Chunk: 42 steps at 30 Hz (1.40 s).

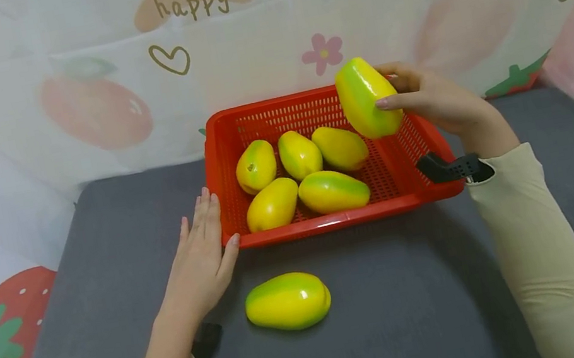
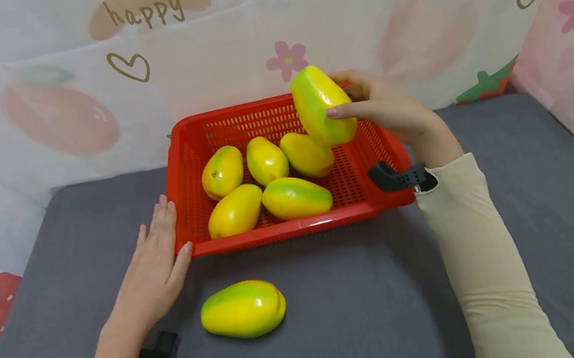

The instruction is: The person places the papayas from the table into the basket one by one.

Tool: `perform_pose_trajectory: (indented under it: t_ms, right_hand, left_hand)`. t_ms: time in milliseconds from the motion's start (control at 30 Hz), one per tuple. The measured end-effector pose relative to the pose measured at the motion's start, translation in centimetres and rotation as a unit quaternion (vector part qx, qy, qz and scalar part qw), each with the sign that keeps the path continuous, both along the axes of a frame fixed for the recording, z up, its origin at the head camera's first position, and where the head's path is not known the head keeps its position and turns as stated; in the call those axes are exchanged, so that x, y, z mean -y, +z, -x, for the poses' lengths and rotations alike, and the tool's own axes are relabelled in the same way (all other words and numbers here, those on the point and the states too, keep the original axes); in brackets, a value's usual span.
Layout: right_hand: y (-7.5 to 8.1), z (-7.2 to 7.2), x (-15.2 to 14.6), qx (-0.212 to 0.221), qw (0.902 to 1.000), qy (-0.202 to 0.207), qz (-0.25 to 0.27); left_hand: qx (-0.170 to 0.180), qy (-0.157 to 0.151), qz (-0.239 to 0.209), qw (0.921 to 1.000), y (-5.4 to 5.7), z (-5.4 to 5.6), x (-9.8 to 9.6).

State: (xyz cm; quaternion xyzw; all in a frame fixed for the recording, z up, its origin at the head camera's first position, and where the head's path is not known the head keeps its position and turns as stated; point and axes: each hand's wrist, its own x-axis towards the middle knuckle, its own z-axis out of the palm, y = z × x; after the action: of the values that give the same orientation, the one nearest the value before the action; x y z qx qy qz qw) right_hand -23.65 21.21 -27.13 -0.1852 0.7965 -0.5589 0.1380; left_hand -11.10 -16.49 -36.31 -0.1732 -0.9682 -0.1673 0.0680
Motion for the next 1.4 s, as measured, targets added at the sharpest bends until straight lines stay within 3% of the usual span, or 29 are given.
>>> perform_pose_trajectory:
  t_ms: [200, 433, 600, 933, 1400]
  right_hand:
    - [-0.6, 1.4, 0.5, 0.012, 0.9976, -0.066, -0.018]
    - [-1.3, 2.7, 1.1, 0.005, 0.9873, -0.108, -0.116]
    - [-2.2, 3.4, 1.4, -0.014, 0.9824, -0.108, -0.152]
    - [-3.2, 3.9, 1.7, 0.004, 0.9719, -0.101, -0.213]
    - [-3.6, 4.3, 1.8, -0.003, 0.9687, -0.098, -0.228]
  left_hand:
    - [0.002, 0.000, 0.001, 1.0000, -0.2, 0.0, -0.1]
    - [-0.002, 0.002, 0.000, 1.0000, -0.3, 0.0, -0.2]
    - [-0.003, 0.002, -0.001, 1.0000, -0.3, 0.0, -0.2]
    - [-0.010, -0.002, -0.002, 0.9999, -0.1, -0.1, -0.1]
    - [-0.005, -0.001, -0.001, 1.0000, 0.0, -0.1, -0.1]
